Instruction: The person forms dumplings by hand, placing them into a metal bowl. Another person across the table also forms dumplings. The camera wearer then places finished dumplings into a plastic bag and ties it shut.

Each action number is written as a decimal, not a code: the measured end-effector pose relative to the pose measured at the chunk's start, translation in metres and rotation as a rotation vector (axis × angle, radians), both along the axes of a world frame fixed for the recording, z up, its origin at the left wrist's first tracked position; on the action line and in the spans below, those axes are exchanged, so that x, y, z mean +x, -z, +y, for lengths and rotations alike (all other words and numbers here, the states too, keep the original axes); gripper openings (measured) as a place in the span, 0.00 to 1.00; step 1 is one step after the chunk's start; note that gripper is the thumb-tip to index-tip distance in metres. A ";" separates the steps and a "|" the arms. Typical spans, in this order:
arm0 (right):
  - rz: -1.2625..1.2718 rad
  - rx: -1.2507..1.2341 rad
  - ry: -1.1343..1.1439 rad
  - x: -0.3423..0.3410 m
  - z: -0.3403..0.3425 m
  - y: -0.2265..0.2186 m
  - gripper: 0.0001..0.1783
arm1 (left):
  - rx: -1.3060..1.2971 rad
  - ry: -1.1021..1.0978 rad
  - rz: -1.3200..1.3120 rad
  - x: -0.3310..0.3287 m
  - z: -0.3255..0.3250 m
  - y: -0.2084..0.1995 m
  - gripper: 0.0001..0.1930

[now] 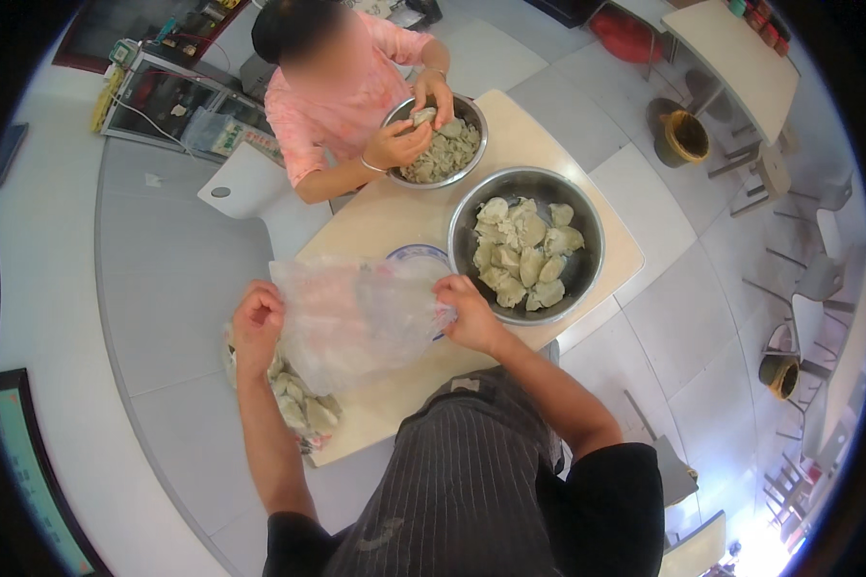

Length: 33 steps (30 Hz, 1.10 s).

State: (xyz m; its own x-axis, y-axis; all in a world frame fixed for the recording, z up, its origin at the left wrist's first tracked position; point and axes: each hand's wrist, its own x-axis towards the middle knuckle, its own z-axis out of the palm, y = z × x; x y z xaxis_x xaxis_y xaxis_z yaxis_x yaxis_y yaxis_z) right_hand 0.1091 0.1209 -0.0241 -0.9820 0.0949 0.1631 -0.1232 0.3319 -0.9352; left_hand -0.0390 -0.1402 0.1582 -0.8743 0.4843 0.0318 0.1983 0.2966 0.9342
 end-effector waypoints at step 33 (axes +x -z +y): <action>-0.025 0.043 0.084 0.025 -0.019 0.022 0.12 | -0.370 -0.287 -0.011 0.027 0.021 -0.029 0.06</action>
State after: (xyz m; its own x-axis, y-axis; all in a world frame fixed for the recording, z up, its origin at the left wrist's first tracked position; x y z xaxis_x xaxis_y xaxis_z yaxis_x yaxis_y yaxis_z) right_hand 0.1343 0.1022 -0.0457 -0.9747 0.1708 0.1439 -0.0696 0.3802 -0.9223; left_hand -0.0118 -0.1188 0.1869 -0.9740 0.1997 -0.1069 0.0504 0.6514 0.7571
